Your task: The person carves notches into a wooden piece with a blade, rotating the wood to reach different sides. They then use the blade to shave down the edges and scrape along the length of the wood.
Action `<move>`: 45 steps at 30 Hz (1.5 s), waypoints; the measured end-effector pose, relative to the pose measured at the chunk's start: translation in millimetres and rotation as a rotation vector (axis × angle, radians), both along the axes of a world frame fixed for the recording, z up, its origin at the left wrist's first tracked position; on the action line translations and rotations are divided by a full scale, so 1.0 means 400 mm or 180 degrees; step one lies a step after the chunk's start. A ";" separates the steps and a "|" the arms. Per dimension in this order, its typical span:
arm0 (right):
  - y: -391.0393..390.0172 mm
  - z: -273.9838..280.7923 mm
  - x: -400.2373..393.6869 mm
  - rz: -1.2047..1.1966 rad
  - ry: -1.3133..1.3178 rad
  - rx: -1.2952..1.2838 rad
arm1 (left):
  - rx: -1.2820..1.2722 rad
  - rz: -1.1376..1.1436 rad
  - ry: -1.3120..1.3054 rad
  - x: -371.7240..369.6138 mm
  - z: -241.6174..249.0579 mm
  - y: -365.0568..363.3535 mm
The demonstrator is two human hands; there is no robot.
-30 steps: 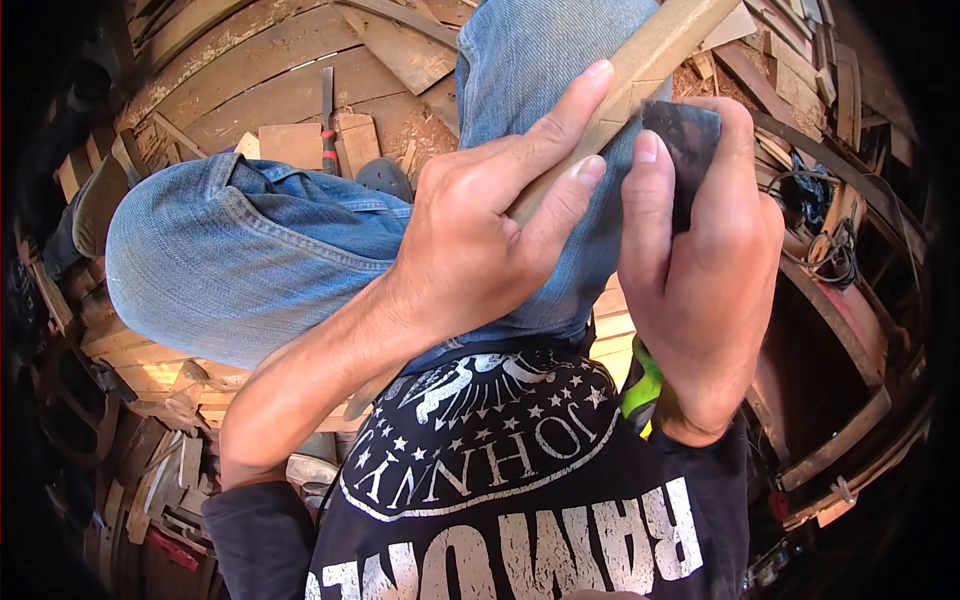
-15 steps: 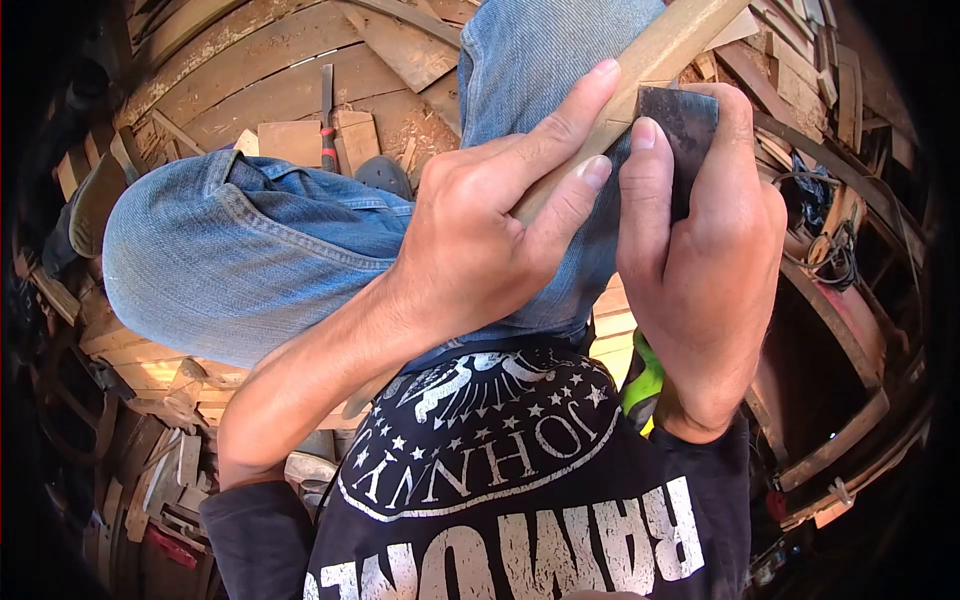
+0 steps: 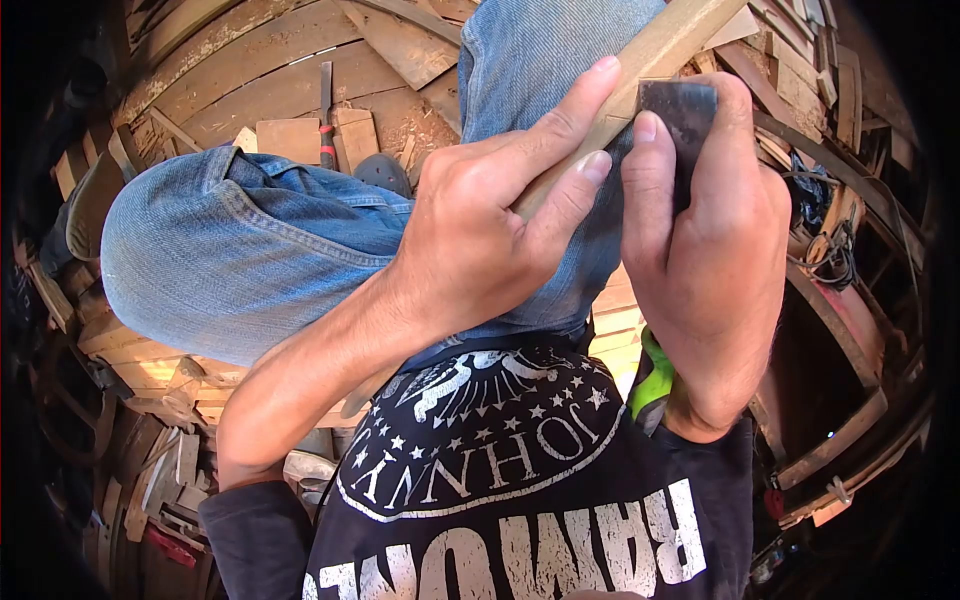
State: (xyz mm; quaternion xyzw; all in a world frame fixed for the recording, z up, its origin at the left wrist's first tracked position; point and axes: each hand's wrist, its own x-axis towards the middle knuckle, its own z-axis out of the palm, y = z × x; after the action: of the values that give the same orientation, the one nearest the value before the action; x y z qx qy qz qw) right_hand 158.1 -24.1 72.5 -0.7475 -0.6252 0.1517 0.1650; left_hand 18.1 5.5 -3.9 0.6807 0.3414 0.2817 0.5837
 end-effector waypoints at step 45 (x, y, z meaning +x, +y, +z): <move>-0.035 0.011 -0.017 -0.0140 -0.0026 -0.0317 | -0.0026 -0.0032 0.0054 -0.001 0.004 -0.007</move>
State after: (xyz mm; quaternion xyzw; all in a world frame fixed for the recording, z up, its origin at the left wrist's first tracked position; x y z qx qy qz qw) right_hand 151.5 -38.2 76.7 -0.7690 -0.6010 0.1759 0.1283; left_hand 17.9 2.9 -2.5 0.6824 0.3441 0.2716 0.5850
